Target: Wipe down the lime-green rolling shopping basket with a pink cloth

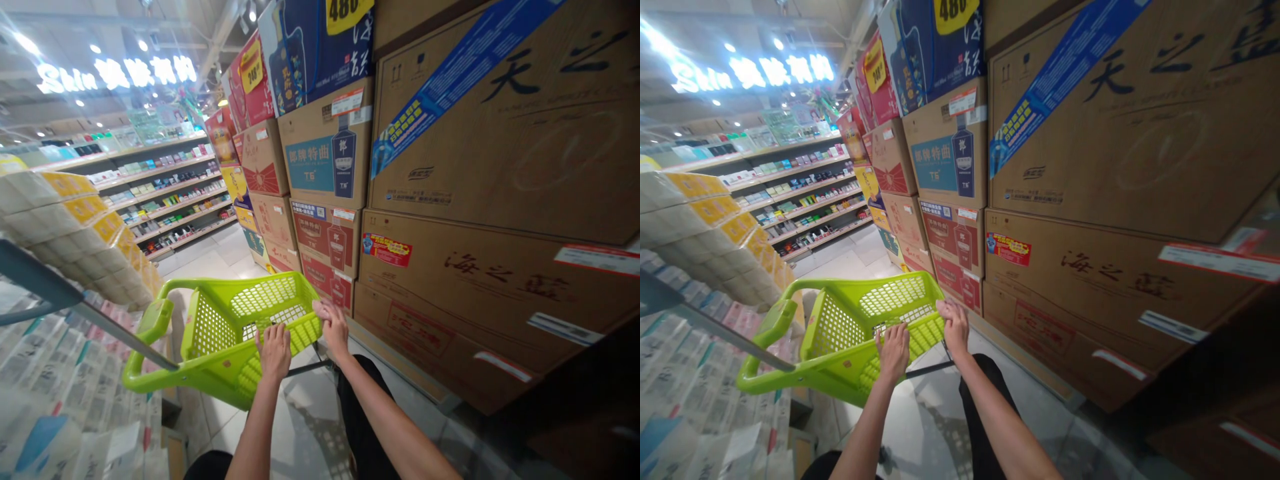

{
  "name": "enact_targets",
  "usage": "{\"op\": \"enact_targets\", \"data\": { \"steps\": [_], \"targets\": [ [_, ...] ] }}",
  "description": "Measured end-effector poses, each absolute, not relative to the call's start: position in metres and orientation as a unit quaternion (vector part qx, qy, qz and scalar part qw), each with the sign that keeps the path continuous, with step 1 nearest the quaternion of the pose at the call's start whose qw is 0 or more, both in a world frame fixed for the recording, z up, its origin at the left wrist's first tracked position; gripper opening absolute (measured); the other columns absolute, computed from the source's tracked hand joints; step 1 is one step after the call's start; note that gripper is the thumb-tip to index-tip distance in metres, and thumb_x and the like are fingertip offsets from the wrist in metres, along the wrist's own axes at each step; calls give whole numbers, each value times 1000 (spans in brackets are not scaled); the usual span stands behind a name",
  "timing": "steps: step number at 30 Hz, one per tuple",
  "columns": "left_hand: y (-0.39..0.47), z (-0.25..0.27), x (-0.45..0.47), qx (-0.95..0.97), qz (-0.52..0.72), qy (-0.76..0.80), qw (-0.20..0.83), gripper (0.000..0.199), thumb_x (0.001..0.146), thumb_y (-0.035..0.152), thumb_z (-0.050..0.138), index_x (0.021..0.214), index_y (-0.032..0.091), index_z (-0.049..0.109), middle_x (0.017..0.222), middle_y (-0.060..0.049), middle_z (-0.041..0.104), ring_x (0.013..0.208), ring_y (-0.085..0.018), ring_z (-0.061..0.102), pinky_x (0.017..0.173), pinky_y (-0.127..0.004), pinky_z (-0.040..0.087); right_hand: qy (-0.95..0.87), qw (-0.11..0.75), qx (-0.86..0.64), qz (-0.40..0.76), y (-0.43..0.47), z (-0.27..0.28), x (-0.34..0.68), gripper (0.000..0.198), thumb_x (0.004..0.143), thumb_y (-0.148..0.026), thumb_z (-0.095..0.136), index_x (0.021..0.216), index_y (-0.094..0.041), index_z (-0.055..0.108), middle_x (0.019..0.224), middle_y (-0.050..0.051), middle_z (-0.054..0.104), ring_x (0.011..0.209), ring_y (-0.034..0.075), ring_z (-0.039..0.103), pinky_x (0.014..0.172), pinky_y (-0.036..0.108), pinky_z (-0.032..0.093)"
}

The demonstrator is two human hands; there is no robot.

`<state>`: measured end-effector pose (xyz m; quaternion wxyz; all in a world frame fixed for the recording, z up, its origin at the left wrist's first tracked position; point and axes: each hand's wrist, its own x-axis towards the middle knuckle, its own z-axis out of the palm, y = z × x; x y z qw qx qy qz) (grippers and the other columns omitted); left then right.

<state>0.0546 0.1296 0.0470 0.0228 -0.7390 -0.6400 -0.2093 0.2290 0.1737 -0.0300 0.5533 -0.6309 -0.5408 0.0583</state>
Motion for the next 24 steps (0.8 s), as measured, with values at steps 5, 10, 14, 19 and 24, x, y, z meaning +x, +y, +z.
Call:
{"op": "enact_targets", "data": {
  "steps": [5, 10, 14, 19, 24],
  "targets": [
    [126, 45, 51, -750, -200, -630, 33, 43, 100, 30, 26, 129, 28, 58, 128, -6, 64, 125, -21, 51, 117, -54, 20, -637, 536, -550, 63, 176, -31, 213, 60, 72, -2, 38, 123, -21, 65, 129, 8, 60, 130, 21, 46, 113, 39, 36],
    [125, 42, 49, -763, -177, -621, 28, 46, 100, 32, 24, 138, 28, 50, 138, -4, 58, 133, -21, 45, 119, -52, 19, -458, 570, -667, 142, 204, -31, 237, 56, 68, -6, 40, 114, -16, 70, 123, 12, 63, 117, 22, 57, 107, 35, 39],
    [128, 36, 57, -755, -177, -632, 14, 49, 100, 35, 23, 140, 25, 49, 141, -6, 56, 135, -22, 43, 120, -54, 16, -320, 578, -721, 206, 198, -56, 214, 57, 68, -16, 46, 122, -9, 64, 109, 16, 69, 105, 26, 64, 96, 34, 47],
    [125, 33, 61, -756, -189, -627, 3, 50, 100, 38, 23, 141, 23, 47, 144, -8, 53, 137, -23, 41, 119, -55, 17, -271, 576, -738, 225, 189, -68, 187, 46, 69, -20, 49, 110, -12, 68, 75, 9, 70, 77, 26, 68, 74, 33, 53],
    [121, 39, 65, -757, -183, -626, -25, 52, 100, 37, 19, 141, 22, 47, 148, -9, 49, 141, -23, 37, 119, -56, 17, -306, 617, -705, 167, 188, -30, 179, 49, 77, -20, 43, 120, -12, 64, 119, 20, 61, 114, 29, 59, 101, 40, 43]
  ]
}}
